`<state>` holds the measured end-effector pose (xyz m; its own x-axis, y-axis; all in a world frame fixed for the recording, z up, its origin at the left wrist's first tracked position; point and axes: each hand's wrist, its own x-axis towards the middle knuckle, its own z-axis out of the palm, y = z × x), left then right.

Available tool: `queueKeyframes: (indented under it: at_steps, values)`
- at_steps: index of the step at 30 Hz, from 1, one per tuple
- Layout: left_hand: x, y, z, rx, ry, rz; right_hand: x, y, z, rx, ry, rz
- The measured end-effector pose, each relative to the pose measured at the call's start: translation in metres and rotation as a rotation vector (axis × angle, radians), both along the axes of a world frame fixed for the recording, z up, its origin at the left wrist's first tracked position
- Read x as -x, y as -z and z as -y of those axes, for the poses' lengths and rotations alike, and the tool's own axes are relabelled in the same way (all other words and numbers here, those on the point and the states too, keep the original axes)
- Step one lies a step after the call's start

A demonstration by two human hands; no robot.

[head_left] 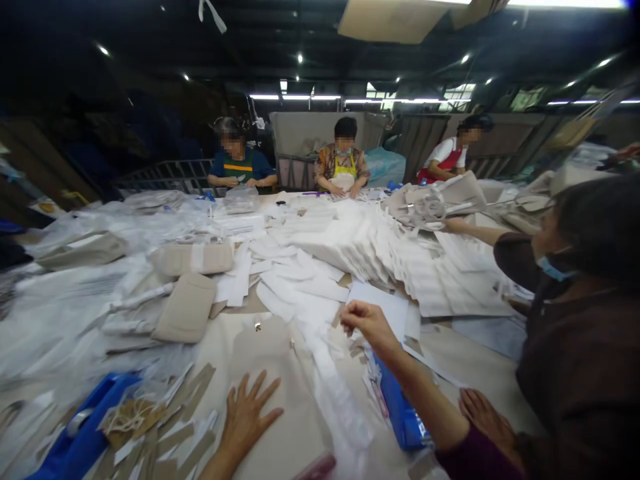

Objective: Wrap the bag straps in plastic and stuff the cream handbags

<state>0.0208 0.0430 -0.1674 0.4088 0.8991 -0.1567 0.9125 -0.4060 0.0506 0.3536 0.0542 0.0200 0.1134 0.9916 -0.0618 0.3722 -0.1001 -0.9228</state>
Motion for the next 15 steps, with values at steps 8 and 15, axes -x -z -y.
queueKeyframes:
  at_steps: [8,15]
  values:
    - [-0.003,-0.010,0.005,-0.018,0.012,-0.004,-0.070,0.124,-0.059,0.311,0.117,0.836]
    - [-0.003,-0.012,0.006,0.007,-0.017,0.039,-0.042,0.169,-0.057,0.307,-0.053,1.089]
